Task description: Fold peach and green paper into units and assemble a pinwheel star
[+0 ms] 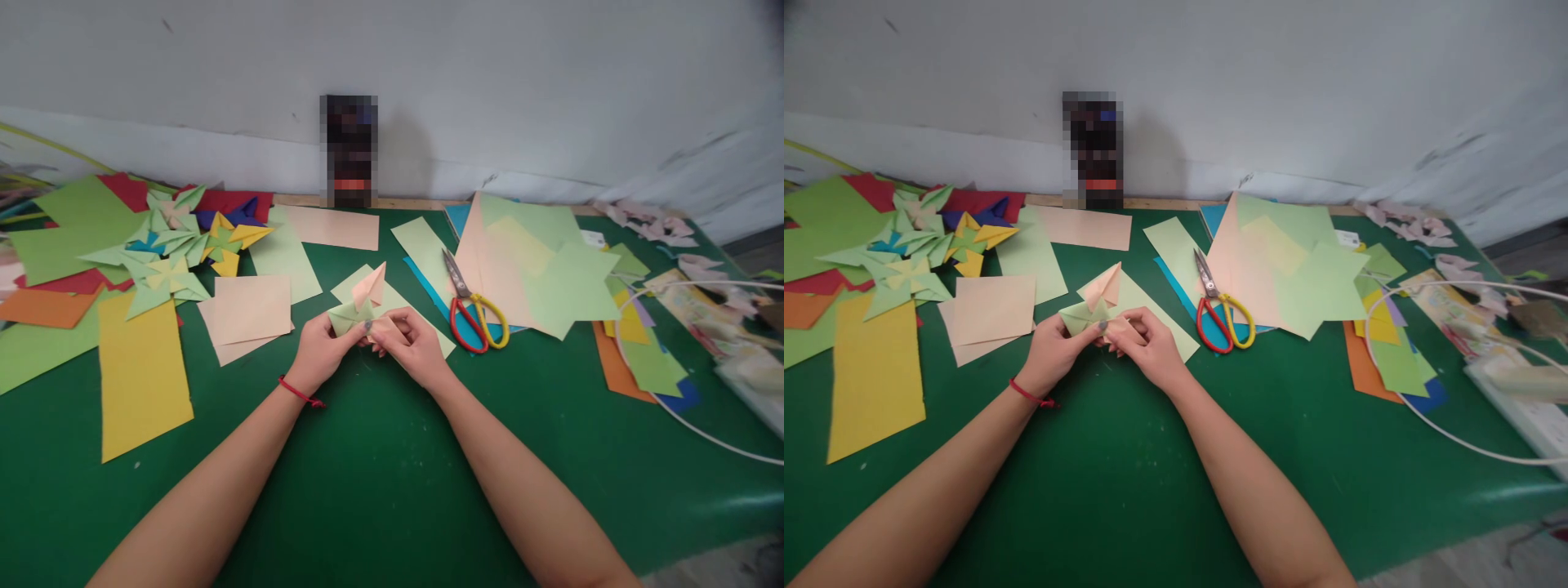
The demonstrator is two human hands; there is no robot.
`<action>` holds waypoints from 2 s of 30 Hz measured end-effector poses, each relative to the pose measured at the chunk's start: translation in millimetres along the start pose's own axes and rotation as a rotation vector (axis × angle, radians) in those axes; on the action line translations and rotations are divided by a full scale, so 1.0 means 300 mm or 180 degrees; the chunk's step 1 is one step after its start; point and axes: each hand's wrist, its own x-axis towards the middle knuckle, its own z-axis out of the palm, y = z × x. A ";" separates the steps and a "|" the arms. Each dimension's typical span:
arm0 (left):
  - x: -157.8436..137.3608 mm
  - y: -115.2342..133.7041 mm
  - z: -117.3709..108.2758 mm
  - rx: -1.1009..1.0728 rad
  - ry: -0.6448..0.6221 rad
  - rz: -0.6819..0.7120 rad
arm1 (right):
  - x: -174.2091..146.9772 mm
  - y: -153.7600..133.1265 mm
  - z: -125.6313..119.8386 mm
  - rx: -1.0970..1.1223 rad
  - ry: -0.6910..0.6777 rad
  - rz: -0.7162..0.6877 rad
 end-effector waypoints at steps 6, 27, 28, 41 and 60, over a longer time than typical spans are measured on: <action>0.005 -0.001 -0.001 0.0049 0.0094 0.0019 | 0.000 -0.003 0.000 -0.0043 -0.0027 0.0061; 0.017 -0.010 0.020 -0.0695 -0.0223 0.0430 | 0.010 0.005 -0.002 -0.0456 0.0775 -0.0322; 0.015 -0.009 0.022 -0.0579 -0.0084 0.0591 | 0.012 0.005 -0.002 -0.0620 0.0994 -0.0432; -0.023 0.002 -0.007 0.2070 0.0941 0.1541 | -0.008 -0.021 0.001 -0.2373 0.1314 -0.1251; -0.038 -0.067 -0.217 0.3320 0.1595 0.0590 | -0.002 -0.010 -0.001 -0.2221 0.1233 -0.1267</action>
